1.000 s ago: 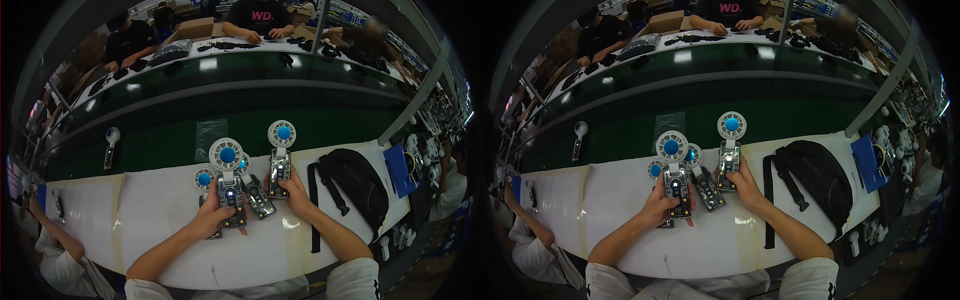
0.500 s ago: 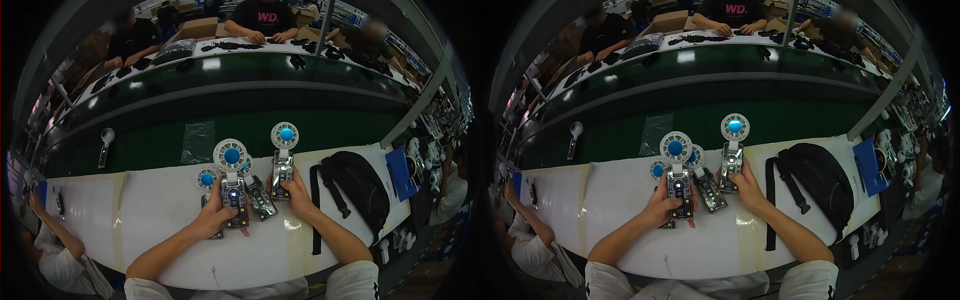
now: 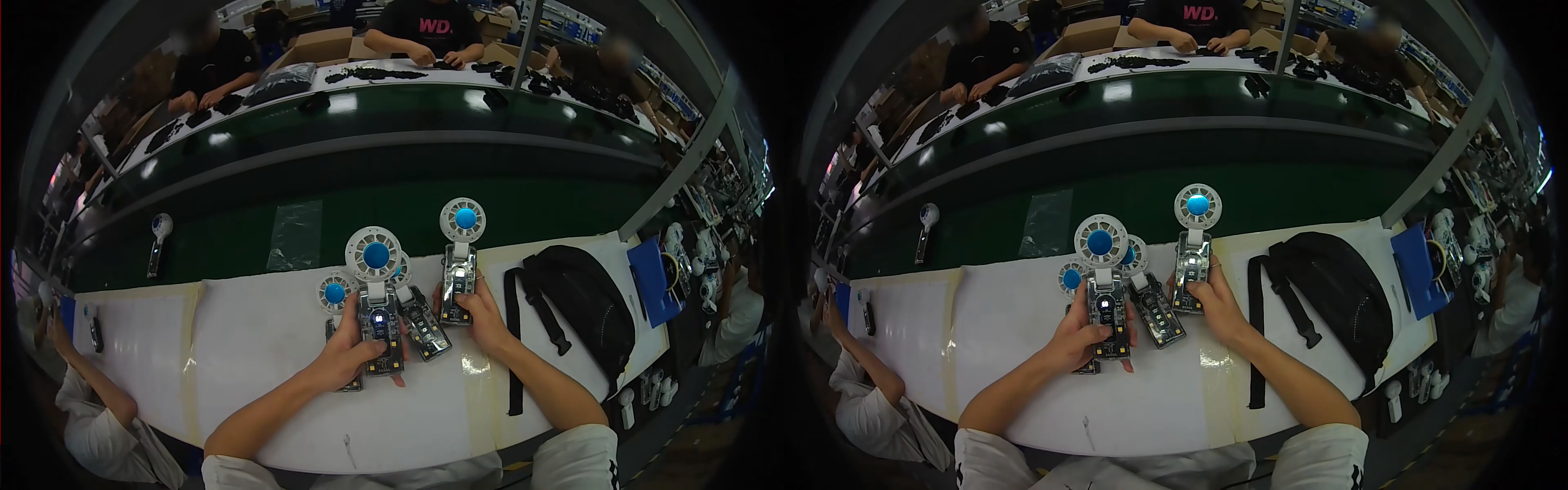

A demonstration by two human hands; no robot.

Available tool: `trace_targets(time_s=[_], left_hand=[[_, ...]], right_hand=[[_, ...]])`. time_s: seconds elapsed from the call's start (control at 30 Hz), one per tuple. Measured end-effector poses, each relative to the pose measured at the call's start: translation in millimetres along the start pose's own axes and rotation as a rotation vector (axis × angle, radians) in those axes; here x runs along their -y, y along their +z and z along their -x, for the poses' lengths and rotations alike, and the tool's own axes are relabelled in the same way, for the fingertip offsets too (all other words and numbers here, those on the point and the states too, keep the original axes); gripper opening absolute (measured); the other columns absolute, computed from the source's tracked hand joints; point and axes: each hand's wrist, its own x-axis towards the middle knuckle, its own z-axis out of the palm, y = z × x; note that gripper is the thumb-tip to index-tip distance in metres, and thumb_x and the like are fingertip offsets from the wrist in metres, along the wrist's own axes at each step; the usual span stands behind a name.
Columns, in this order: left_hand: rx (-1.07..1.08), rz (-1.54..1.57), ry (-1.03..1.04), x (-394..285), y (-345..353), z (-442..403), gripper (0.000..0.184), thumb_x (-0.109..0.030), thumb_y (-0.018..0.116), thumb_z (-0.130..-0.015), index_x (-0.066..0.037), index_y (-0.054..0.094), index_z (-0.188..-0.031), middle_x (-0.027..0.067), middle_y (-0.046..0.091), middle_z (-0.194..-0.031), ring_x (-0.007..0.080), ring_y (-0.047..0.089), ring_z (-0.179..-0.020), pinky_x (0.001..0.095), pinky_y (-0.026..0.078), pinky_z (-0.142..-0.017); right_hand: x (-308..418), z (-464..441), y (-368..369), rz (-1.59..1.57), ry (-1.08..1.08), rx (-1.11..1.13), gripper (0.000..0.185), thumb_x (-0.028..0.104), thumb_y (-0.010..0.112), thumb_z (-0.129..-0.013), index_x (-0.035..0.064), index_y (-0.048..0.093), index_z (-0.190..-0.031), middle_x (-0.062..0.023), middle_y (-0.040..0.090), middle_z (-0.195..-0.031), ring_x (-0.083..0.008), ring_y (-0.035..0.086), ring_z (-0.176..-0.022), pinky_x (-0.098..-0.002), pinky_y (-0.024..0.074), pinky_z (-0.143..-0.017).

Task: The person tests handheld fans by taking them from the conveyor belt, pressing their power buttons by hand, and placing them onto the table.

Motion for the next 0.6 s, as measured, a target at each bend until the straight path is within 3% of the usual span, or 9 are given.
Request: trace_targets(time_s=[0.2, 0.3, 0.5, 0.57, 0.6], left_hand=[[-0.022, -0.027, 0.003, 0.2, 2.0, -0.8, 0.082, 0.005, 0.043, -0.082, -0.022, -0.010, -0.138, 0.0196, 0.043, -0.117, 0.0329, 0.057, -0.097, 0.0540, 0.057, -0.069], [-0.046, -0.011, 0.002, 2.0, 1.1, -2.8, 0.080, -0.004, 0.053, -0.081, -0.029, 0.003, -0.137, 0.0177, 0.043, -0.111, 0.0339, 0.056, -0.096, 0.0540, 0.057, -0.061], [-0.053, -0.061, 0.027, 4.1, -1.9, -0.4, 0.082, -0.005, 0.053, -0.082, -0.030, 0.000, -0.138, 0.0182, 0.043, -0.111, 0.0333, 0.056, -0.095, 0.0536, 0.057, -0.061], [-0.009, -0.036, 0.025, 1.5, -1.7, -0.2, 0.084, 0.004, 0.044, -0.083, -0.021, -0.015, -0.138, 0.0200, 0.043, -0.119, 0.0324, 0.057, -0.099, 0.0521, 0.057, -0.070], [-0.009, -0.036, 0.025, 1.7, -2.0, -0.2, 0.084, 0.004, 0.044, -0.083, -0.021, -0.015, -0.138, 0.0200, 0.043, -0.119, 0.0324, 0.057, -0.099, 0.0521, 0.057, -0.070]], right_hand=[[0.3, 0.0, 0.6, 0.013, 0.002, 0.012, 0.045, 0.005, 0.035, -0.086, 0.0039, 0.024, -0.130, -0.0122, 0.055, -0.104, -0.0175, 0.057, -0.093, -0.0325, 0.0475, -0.083], [-0.8, -2.0, 0.5, 0.013, -0.001, -0.034, 0.045, 0.008, 0.039, -0.082, 0.0047, 0.028, -0.125, -0.0145, 0.055, -0.101, -0.0213, 0.058, -0.089, -0.0357, 0.0489, -0.080], [2.8, -0.8, 2.6, 0.009, 0.015, -0.047, 0.048, 0.008, 0.041, -0.081, 0.0047, 0.026, -0.127, -0.0146, 0.055, -0.101, -0.0215, 0.058, -0.089, -0.0357, 0.0490, -0.080], [3.1, -0.2, 0.9, 0.024, 0.014, -0.019, 0.046, 0.006, 0.037, -0.085, 0.0018, 0.023, -0.130, -0.0127, 0.056, -0.104, -0.0190, 0.057, -0.094, -0.0328, 0.0464, -0.085], [2.7, -0.4, 0.5, 0.024, 0.014, -0.018, 0.046, 0.006, 0.037, -0.085, 0.0018, 0.023, -0.130, -0.0127, 0.056, -0.104, -0.0190, 0.057, -0.094, -0.0328, 0.0464, -0.085]])
